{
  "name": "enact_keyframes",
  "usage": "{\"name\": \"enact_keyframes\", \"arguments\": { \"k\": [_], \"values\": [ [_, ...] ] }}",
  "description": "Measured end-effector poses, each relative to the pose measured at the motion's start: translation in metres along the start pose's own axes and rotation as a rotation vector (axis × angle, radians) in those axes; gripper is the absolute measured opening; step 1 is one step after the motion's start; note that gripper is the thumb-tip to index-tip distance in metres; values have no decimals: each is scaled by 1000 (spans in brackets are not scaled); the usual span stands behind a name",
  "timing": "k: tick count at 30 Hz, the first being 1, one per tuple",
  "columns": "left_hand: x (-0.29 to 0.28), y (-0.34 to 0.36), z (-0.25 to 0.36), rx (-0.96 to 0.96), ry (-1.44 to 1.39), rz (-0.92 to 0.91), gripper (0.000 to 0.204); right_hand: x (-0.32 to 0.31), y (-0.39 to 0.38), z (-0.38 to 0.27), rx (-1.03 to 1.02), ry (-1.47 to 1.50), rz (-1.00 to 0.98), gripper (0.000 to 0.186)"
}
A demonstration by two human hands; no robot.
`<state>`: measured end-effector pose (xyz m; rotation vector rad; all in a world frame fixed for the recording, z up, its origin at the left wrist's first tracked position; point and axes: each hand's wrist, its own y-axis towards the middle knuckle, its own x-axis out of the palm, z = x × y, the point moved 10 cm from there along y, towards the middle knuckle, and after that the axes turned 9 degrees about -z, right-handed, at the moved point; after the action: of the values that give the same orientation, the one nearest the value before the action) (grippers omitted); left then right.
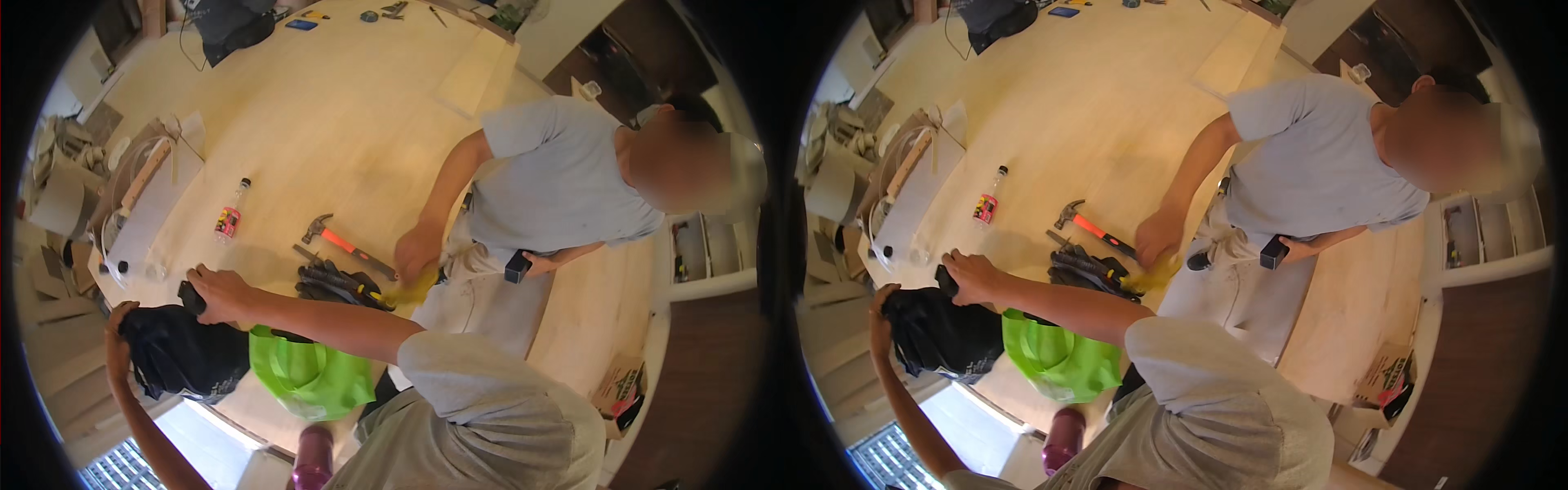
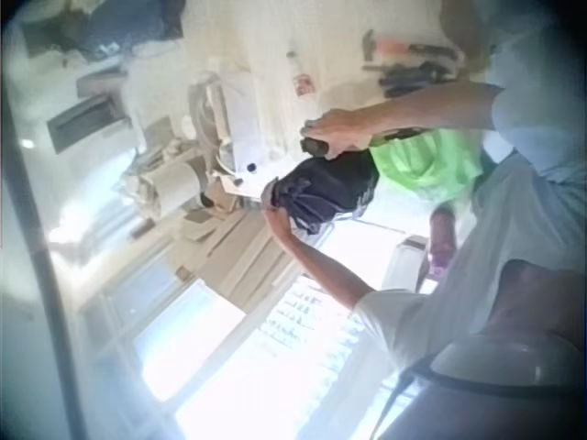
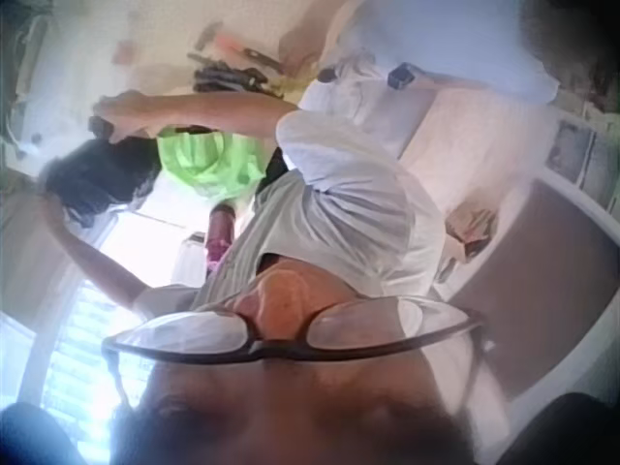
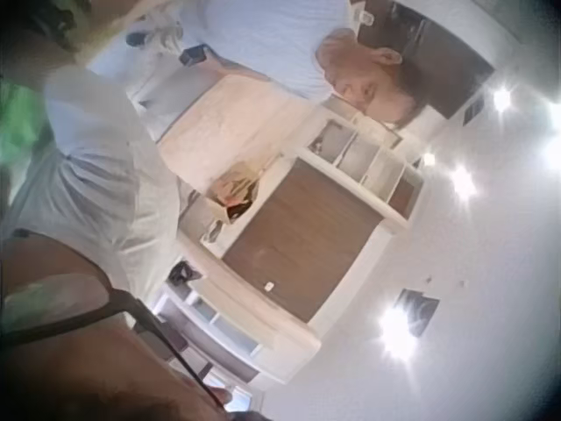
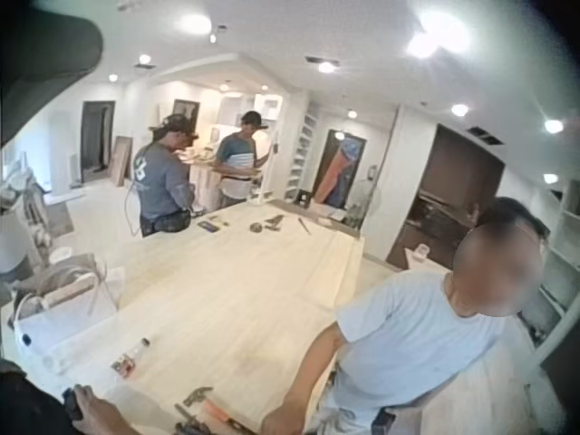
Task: The person files the edges of a wood panel using a hand file on a workbench. The person then transfers power tools to a table and measures a wooden cabinet with a square ruler.
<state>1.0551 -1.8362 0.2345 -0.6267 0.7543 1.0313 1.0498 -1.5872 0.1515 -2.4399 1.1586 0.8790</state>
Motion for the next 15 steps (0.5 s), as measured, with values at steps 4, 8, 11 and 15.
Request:
{"name": "enact_keyframes", "arguments": {
  "k": [4,8,11,15],
  "values": [
    [-2,1,-17,-86,24,60,81,2,-11,11,1,71,-39,98],
    [-6,-16,-33,-197,28,-4,99,-10,-31,3,14,122,3,99],
    [-9,-25,-27,-201,99,-37,104,-26,-55,1,20,136,41,96],
    [-19,-48,-16,-135,182,21,109,-54,-121,7,-72,116,173,90]
  ]
}}
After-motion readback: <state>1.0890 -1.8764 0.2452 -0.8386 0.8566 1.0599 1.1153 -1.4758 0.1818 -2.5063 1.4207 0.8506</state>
